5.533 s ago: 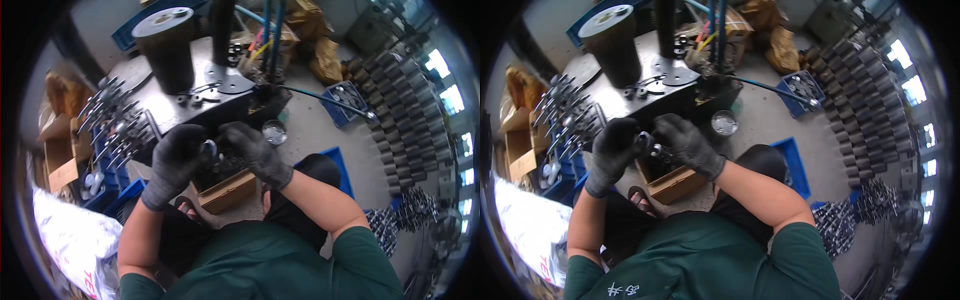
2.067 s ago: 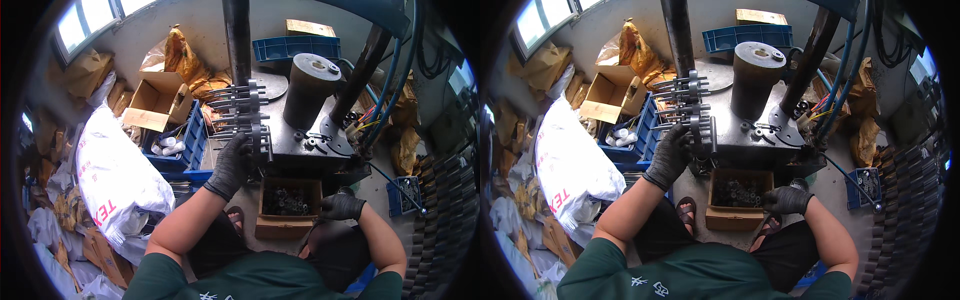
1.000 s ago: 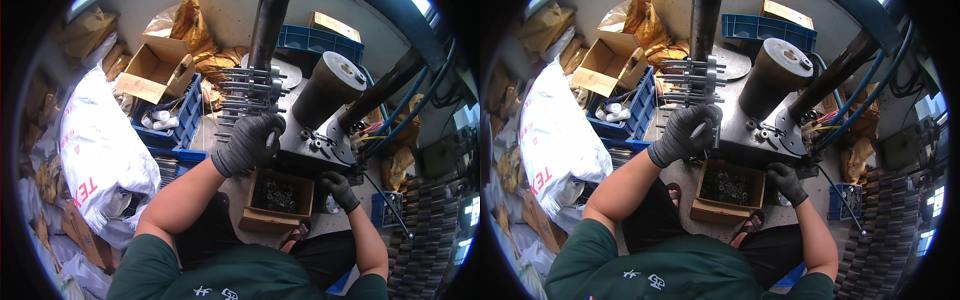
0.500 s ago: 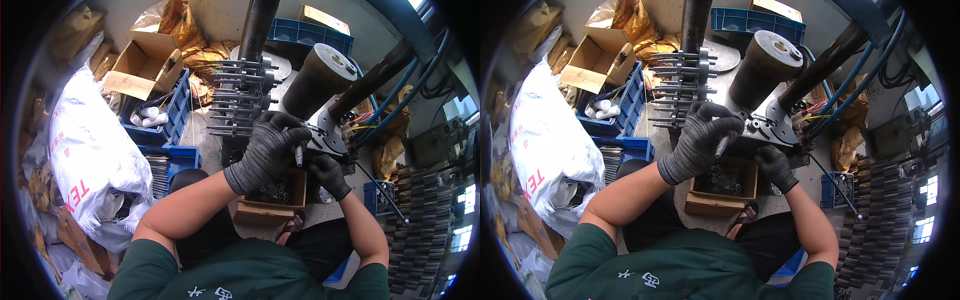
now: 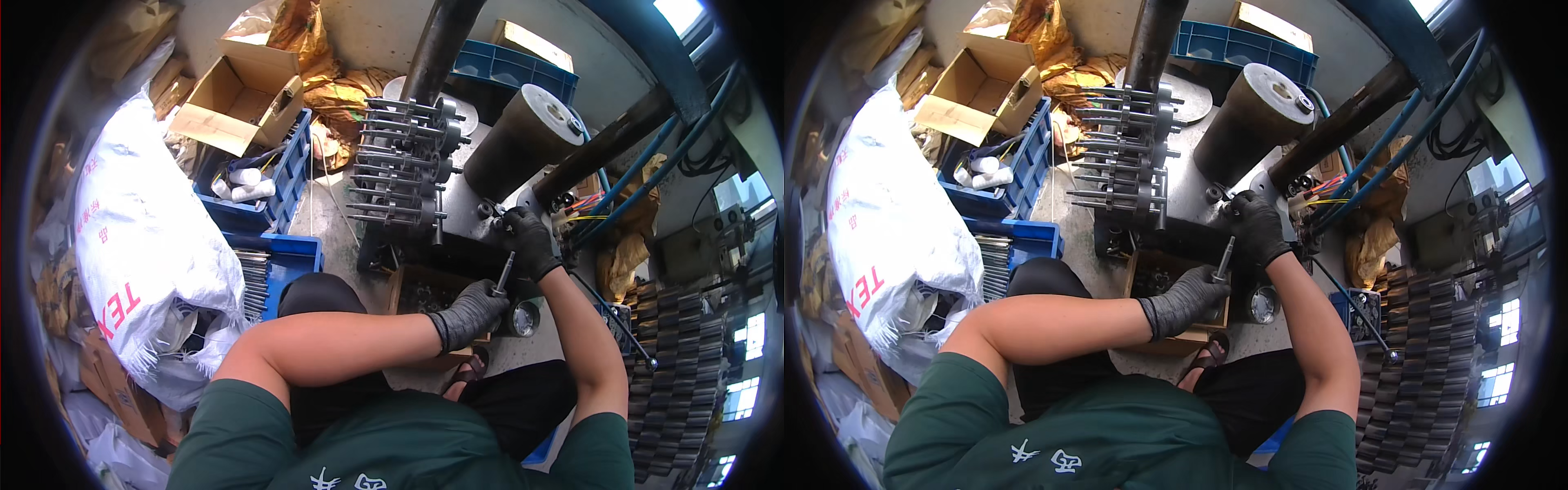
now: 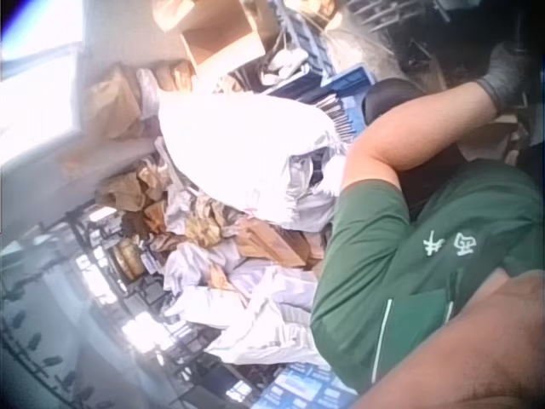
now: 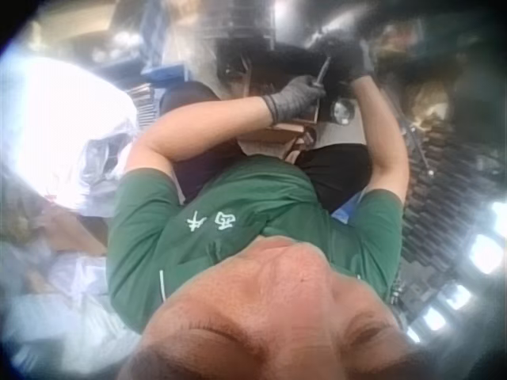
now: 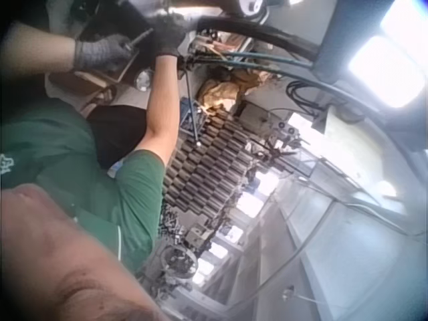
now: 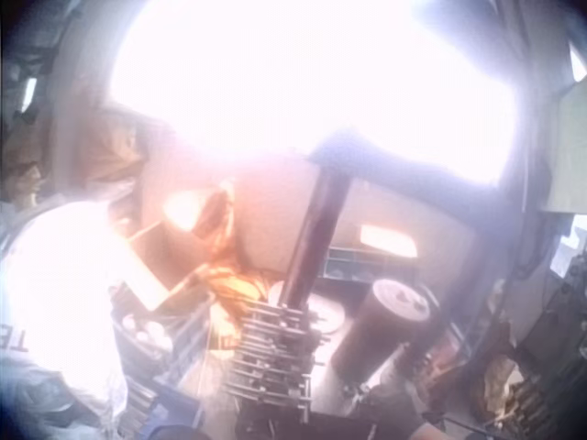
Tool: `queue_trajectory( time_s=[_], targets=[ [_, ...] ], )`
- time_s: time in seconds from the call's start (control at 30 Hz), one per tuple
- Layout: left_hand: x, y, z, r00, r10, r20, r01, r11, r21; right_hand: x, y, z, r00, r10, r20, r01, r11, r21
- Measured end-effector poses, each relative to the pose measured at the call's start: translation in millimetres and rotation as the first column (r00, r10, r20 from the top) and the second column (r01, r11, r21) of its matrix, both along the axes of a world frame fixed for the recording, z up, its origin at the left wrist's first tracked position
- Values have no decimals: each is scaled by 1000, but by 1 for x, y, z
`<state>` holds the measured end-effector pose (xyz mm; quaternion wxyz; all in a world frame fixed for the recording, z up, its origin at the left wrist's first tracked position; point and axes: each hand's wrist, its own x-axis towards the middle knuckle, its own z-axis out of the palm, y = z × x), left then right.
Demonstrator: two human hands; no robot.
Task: Assembling mechanical components and using an industrial press to secure them.
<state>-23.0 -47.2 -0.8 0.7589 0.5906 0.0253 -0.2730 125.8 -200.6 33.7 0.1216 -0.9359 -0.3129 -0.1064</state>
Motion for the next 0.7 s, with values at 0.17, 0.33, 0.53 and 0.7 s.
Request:
queue_trajectory(
  time_s=[0.17,0.33,0.53,0.7],
  targets=[
    [-3,8,16,999,-18,37,15,998,64,0,-6,46,993,-85,78,59,956,286],
    [-6,15,20,1000,-1,11,1,1000,-17,44,-12,113,897,-145,419,-145,797,586],
    [-3,4,13,1000,20,-7,-21,993,-113,103,-7,154,927,-276,256,88,820,566],
    [-2,6,9,997,58,-54,-66,982,-177,105,1,159,886,-422,194,312,850,424]
  ],
)
